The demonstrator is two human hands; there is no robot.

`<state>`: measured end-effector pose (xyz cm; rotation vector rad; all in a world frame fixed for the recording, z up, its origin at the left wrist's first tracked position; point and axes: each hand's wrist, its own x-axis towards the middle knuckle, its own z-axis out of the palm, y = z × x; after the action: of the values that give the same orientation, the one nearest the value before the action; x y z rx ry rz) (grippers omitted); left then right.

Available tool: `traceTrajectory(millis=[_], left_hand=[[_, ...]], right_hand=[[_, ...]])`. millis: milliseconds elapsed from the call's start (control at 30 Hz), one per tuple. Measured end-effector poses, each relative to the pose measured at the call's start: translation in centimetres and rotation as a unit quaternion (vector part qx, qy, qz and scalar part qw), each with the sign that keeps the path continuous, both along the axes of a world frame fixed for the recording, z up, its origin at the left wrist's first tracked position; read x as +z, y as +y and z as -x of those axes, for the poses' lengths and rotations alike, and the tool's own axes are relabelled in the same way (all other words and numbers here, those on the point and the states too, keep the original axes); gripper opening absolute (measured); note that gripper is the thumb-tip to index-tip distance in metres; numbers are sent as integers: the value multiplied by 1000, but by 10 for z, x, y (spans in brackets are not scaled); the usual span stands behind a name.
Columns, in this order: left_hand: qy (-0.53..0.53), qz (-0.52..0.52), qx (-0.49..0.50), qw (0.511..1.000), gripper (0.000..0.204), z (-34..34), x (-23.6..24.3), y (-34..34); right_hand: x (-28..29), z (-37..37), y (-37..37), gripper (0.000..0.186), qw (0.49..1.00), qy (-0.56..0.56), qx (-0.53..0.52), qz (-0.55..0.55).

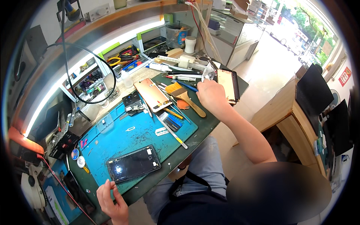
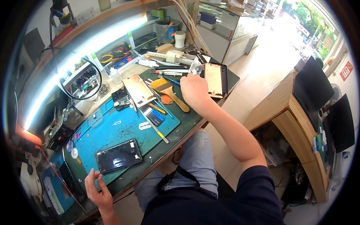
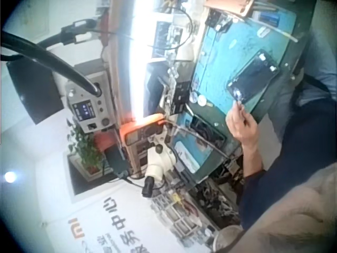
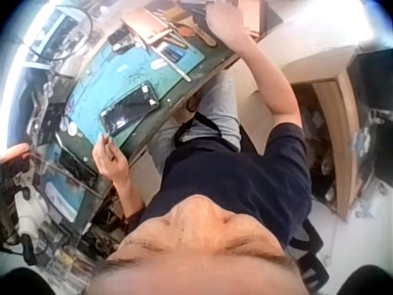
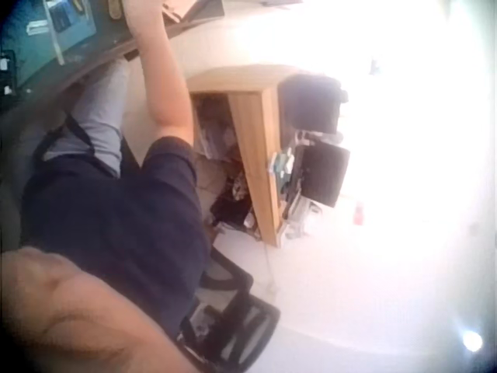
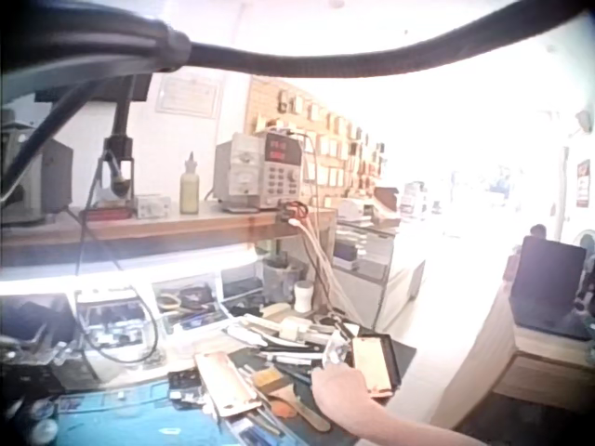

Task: The person disassembles a smartphone by removing the back cover and using tweezers to detach internal components. They then use a toothbrush to clean the interior of the device and a screwdriver to remove screws from the frame.

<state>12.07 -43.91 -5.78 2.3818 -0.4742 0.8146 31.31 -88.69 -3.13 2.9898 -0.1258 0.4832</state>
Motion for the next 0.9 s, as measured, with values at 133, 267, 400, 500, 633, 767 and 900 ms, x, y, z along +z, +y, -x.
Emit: traceTrajectory(millis=[133, 267, 400, 500, 633, 767, 900], left_hand=[[32, -31, -16, 999, 46, -5, 23, -9], [108, -61, -44, 991, 58, -29, 46, -17], [218, -148, -94, 960, 71, -59, 58, -19], [227, -221, -124, 940, 79, -64, 67, -26], [261, -240, -127, 927, 81, -81, 86, -30], [383, -233, -185, 874, 67, -110, 96, -15], [573, -99, -287, 761, 44, -137, 105, -10]], right_hand=[[13, -3, 6, 27, 999, -24, -26, -28], [37, 17, 3, 24, 986, -108, -12, -126], [55, 79, 40, 28, 917, -77, 180, -348], [43, 120, 50, 37, 904, -30, 300, -303], [49, 160, 62, 37, 894, 54, 292, -335], [38, 170, 64, 41, 893, 52, 255, -368], [28, 171, 73, 46, 883, -4, 284, -373]])
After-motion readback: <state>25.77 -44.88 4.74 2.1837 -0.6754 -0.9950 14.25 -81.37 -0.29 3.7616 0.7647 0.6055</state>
